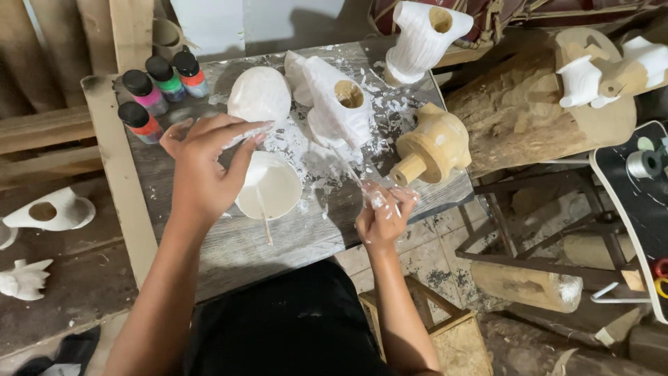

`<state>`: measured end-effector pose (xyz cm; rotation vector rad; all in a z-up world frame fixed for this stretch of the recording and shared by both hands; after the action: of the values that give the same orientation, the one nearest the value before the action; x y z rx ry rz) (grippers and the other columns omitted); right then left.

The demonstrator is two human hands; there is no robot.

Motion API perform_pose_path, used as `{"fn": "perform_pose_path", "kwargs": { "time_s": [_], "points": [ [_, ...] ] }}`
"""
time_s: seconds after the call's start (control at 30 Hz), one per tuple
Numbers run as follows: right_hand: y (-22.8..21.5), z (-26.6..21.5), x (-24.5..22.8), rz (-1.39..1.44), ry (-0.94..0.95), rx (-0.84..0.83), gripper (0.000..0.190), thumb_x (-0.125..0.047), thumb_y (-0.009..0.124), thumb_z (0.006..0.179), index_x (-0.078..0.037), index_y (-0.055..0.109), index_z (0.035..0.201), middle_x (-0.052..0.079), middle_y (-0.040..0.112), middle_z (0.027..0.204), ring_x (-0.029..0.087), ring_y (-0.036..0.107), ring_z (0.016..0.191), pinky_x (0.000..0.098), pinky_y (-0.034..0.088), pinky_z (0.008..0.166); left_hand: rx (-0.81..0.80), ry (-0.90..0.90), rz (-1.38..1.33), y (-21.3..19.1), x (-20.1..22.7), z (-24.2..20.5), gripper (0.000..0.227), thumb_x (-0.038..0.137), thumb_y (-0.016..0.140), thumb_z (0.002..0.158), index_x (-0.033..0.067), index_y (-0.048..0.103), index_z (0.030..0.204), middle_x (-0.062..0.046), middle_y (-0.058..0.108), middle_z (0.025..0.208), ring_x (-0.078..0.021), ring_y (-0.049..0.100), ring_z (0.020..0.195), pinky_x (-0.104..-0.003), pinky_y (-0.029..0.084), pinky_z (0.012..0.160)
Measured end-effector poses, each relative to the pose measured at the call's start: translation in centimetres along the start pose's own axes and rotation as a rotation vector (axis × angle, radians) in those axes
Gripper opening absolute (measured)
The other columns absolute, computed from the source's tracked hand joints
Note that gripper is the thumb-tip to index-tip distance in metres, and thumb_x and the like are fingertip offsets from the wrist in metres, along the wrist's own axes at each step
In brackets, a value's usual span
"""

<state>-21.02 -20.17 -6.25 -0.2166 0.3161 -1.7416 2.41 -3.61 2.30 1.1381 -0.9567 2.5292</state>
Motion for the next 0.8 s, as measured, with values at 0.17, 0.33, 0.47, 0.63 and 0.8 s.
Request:
{"fn": "perform_pose_path", "kwargs": {
  "time_s": [0.17, 0.33, 0.47, 0.63, 0.8],
  "points": [
    [0.5, -3.6, 2.4, 0.001, -0.006, 0.014, 0.018, 0.002, 0.057, 0.093, -0.006, 0.071, 0.084, 0.009, 0.072, 0.079, 0.03, 0.052, 0.069, 0.0406, 0.05, 0.077, 0.001, 0.121, 0.02, -0.4, 0.8, 0.7, 0.011, 0.012, 0.077, 0.101, 0.0167, 0.081, 0.11, -0.002, 0.072, 0.091, -0.0245, 0.069, 0.094, -0.044, 0.032, 0.1],
    [-0.9, -1.5, 2.1, 0.04, -0.02, 0.053, 0.017, 0.006, 0.058, 0.091, -0.005, 0.068, 0.083, 0.01, 0.07, 0.076, 0.031, 0.047, 0.068, 0.0435, 0.048, 0.071, -0.001, 0.189, -0.039, -0.5, 1.7, 1.4, 0.01, 0.007, 0.079, 0.099, 0.0112, 0.083, 0.108, -0.007, 0.074, 0.089, -0.0298, 0.071, 0.089, -0.043, 0.039, 0.099],
    [0.0, -3.2, 3.1, 0.021, -0.022, 0.064, 0.015, 0.001, 0.06, 0.094, -0.006, 0.067, 0.084, 0.009, 0.073, 0.079, 0.031, 0.05, 0.071, 0.0441, 0.048, 0.074, -0.003, 0.194, -0.012, 0.3, 0.9, 1.7, 0.012, 0.01, 0.079, 0.1, 0.0154, 0.083, 0.109, -0.003, 0.072, 0.087, -0.0255, 0.069, 0.088, -0.042, 0.033, 0.1],
    [-0.3, -0.5, 0.9, 0.014, 0.148, -0.103, 0.035, 0.016, 0.047, 0.093, -0.004, 0.07, 0.111, 0.007, 0.07, 0.093, 0.028, 0.042, 0.091, 0.0395, 0.04, 0.076, -0.07, 0.121, 0.079, 1.1, 1.4, 2.4, 0.027, 0.033, 0.061, 0.112, 0.0152, 0.082, 0.115, 0.001, 0.075, 0.102, -0.0176, 0.066, 0.102, -0.046, 0.019, 0.096],
    [-1.7, 0.9, 1.0, 0.007, 0.144, 0.032, 0.02, 0.004, 0.048, 0.101, -0.006, 0.066, 0.105, 0.006, 0.074, 0.101, 0.025, 0.043, 0.097, 0.0406, 0.041, 0.081, -0.091, 0.264, 0.144, 1.3, 2.5, 3.4, 0.021, 0.004, 0.074, 0.108, 0.0135, 0.079, 0.126, 0.0, 0.076, 0.113, -0.0225, 0.067, 0.108, -0.043, 0.017, 0.095]
  ]
}}
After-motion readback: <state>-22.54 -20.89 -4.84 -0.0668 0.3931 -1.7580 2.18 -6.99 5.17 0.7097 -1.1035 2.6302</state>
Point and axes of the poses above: each hand's wrist, its own z-axis towards the middle knuckle, its own y-axis out of the palm, x = y × z, the point moved 4 cm from there along z, towards the middle knuckle
